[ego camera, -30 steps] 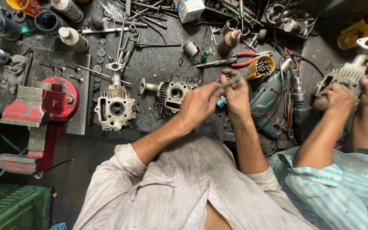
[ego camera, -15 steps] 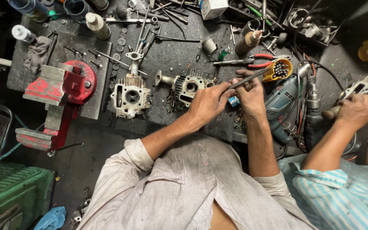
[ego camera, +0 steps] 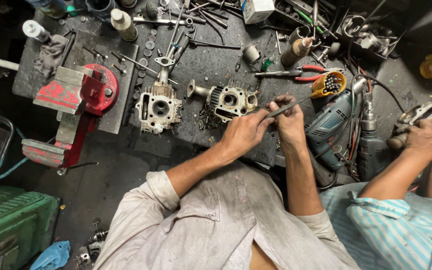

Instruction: The person uses a metal rod and a hammer to tap and adjust a small engine block on a cluttered workbench. They repeatedly reposition the block, tap it with the rod, and strike the rod with the hammer to drive or seat internal components. The person also uses a screwdriver to probe the block's interior.

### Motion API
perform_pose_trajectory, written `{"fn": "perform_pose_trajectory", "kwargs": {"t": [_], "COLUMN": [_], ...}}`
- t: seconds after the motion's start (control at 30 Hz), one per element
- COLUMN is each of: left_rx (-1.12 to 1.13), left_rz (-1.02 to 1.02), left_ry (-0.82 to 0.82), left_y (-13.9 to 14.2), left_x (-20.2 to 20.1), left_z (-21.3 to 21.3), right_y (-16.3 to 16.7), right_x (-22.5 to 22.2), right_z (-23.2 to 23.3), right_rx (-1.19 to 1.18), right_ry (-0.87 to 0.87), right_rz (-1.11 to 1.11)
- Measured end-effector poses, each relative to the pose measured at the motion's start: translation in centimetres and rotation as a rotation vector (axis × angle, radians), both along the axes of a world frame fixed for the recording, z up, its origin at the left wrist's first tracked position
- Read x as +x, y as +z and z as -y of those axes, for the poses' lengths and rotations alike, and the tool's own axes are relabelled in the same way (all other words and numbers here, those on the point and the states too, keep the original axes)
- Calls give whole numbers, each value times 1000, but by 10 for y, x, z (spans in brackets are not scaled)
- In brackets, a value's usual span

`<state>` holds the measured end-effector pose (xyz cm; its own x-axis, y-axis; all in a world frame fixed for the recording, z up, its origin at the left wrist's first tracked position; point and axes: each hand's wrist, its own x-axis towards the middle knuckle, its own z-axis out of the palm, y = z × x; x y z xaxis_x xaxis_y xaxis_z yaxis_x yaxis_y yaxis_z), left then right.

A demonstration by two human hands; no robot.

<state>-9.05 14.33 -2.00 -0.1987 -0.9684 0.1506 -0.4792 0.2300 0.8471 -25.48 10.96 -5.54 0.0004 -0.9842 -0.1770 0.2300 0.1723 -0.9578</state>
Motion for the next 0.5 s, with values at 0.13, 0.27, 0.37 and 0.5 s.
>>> {"fn": "perform_pose_trajectory", "kwargs": {"t": [0.13,0.27,0.37,0.5], "left_rx": [-36,43,58,-16], "left_rz": [-36,-31,22,-5], "left_ry": [63,50,11,53], "left_y": [-5,-5,-4,-6], "left_x": [0,1,3,6], "left_z": [-5,-12,-16,-18], "right_y": [-2,-1,0,1], "right_x": [7,9,10,11], "right_z": [-9,-14,-17,-23], "right_rx": [96,93,58,76], "right_ry": [-51,-42,-49,-42], "right_rz": [-48,-47,-89,-105]}}
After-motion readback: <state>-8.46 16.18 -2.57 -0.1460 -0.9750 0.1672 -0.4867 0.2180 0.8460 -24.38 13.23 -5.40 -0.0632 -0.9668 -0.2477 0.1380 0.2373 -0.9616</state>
